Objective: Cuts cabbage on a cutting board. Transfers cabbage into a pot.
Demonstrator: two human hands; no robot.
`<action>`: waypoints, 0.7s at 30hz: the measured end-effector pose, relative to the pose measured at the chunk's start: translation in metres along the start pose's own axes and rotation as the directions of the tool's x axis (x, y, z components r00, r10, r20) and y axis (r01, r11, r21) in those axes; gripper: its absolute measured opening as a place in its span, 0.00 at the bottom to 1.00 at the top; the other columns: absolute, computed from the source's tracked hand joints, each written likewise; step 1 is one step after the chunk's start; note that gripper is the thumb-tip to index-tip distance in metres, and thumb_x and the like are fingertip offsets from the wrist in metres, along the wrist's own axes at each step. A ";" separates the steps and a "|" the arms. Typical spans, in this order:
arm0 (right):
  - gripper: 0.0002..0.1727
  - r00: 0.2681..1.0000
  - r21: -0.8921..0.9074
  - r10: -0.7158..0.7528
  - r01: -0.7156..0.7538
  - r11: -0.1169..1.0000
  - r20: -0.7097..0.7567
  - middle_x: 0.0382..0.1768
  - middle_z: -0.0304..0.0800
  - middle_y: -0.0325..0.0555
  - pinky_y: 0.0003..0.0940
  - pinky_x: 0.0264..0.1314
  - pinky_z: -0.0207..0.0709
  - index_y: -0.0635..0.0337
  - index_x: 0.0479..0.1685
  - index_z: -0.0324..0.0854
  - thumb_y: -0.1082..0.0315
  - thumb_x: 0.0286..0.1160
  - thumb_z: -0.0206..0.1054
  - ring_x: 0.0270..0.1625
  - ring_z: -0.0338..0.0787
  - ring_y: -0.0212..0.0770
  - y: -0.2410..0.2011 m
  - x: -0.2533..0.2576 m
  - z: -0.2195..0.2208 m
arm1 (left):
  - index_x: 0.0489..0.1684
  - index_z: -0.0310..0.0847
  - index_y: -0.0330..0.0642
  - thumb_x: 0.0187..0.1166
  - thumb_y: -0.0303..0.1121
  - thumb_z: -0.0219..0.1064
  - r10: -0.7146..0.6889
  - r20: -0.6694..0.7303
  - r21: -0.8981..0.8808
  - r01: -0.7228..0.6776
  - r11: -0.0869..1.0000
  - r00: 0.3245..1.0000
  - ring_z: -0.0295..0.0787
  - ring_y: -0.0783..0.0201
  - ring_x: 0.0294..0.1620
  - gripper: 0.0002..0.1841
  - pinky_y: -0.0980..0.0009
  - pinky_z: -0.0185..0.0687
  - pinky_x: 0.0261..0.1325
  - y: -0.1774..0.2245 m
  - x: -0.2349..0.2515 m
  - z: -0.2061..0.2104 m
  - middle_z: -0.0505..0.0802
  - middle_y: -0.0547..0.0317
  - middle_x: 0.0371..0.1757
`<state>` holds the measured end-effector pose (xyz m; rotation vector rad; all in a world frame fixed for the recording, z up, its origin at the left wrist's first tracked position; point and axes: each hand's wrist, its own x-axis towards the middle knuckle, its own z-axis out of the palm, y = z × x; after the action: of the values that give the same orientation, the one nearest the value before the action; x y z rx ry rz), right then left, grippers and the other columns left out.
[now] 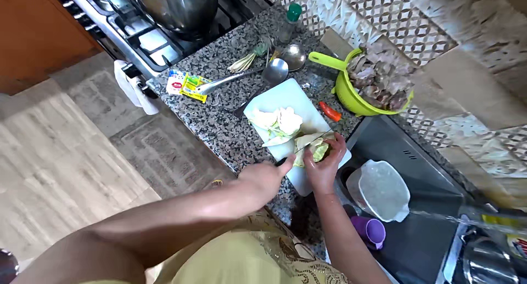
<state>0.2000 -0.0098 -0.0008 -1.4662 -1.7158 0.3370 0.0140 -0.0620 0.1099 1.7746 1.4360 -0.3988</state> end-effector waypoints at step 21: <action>0.37 0.987 -0.004 0.153 -0.153 0.988 0.049 0.87 0.56 0.65 0.59 0.85 0.60 0.68 0.64 0.73 0.55 0.54 0.78 0.88 0.60 0.62 -0.010 0.006 -0.008 | 0.98 0.24 0.74 0.91 0.26 0.51 -0.080 0.045 0.094 0.076 0.993 0.996 0.89 0.31 0.57 0.44 0.37 0.84 0.54 -0.044 -0.004 0.028 0.82 0.27 0.68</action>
<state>0.1989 -0.0097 0.0134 -1.6065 -1.6452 0.4583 -0.0212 -0.0844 0.0780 1.7733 1.4770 -0.5537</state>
